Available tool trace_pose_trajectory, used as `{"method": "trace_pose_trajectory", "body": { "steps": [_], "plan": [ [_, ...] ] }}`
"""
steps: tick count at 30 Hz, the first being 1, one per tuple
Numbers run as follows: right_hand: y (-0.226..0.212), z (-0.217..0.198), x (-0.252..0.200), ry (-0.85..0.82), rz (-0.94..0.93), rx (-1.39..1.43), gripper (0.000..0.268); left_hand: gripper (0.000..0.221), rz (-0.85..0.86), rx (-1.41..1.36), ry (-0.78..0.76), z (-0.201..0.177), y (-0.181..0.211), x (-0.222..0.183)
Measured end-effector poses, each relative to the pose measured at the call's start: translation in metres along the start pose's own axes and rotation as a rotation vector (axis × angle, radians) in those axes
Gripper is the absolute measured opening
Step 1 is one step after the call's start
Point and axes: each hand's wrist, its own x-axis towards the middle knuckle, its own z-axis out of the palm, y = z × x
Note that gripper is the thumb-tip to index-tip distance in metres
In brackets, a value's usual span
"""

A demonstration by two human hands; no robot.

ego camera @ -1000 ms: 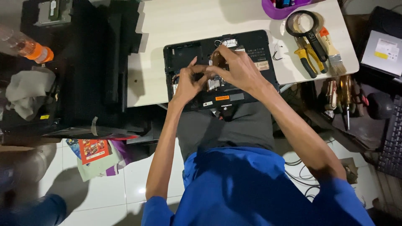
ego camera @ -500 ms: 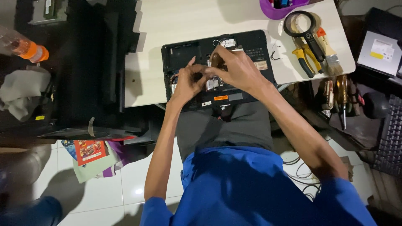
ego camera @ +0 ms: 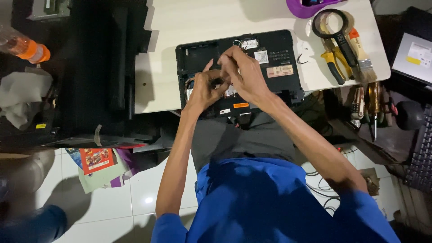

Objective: Inspecting and manipulating internal laptop components including RAM modules and connectors

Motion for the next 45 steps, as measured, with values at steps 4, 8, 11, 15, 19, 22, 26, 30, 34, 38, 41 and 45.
{"method": "trace_pose_trajectory", "body": {
  "steps": [4, 8, 11, 15, 19, 22, 26, 30, 34, 38, 41, 45],
  "plan": [
    [-0.019, 0.006, 0.001, -0.009, 0.110, 0.143, 0.029, 0.040, 0.024, 0.070, -0.091, -0.001, -0.003, 0.002],
    [-0.005, 0.012, 0.003, 0.048, 0.056, 0.282, 0.035, 0.039, 0.062, 0.081, -0.082, 0.004, -0.021, -0.001],
    [-0.003, 0.009, 0.010, 0.003, 0.005, 0.460, 0.039, 0.037, 0.061, 0.077, -0.087, 0.002, -0.017, 0.000],
    [0.062, 0.016, 0.008, -0.069, 0.001, 0.265, 0.035, 0.014, -0.014, 0.039, -0.008, 0.000, -0.018, -0.001],
    [-0.007, -0.010, 0.020, -0.131, -0.176, -0.218, 0.030, 0.008, -0.043, -0.003, 0.009, 0.007, -0.047, -0.005],
    [-0.028, -0.031, 0.015, -0.185, -0.159, -0.640, 0.030, 0.010, -0.001, 0.059, 0.001, 0.000, -0.006, 0.003],
    [-0.033, -0.040, 0.017, -0.412, -0.055, -0.801, 0.030, 0.009, -0.005, 0.069, -0.011, 0.001, -0.004, 0.003],
    [-0.039, -0.046, 0.033, -0.634, -0.094, -0.693, 0.019, 0.019, -0.007, 0.012, 0.000, 0.000, 0.000, 0.002],
    [-0.027, -0.042, 0.039, -0.751, -0.135, -0.733, 0.018, 0.019, -0.002, 0.013, -0.009, 0.003, -0.005, 0.002],
    [0.008, -0.027, 0.032, -0.666, -0.159, -0.893, 0.013, 0.019, 0.023, 0.012, -0.003, 0.006, -0.020, 0.001],
    [0.017, -0.026, 0.029, -0.652, -0.147, -0.961, 0.010, 0.020, 0.033, 0.026, -0.015, 0.004, 0.001, 0.004],
    [-0.023, -0.040, 0.039, -0.719, -0.209, -0.830, 0.006, 0.019, 0.048, 0.028, -0.037, 0.007, -0.007, 0.002]
  ]
}}
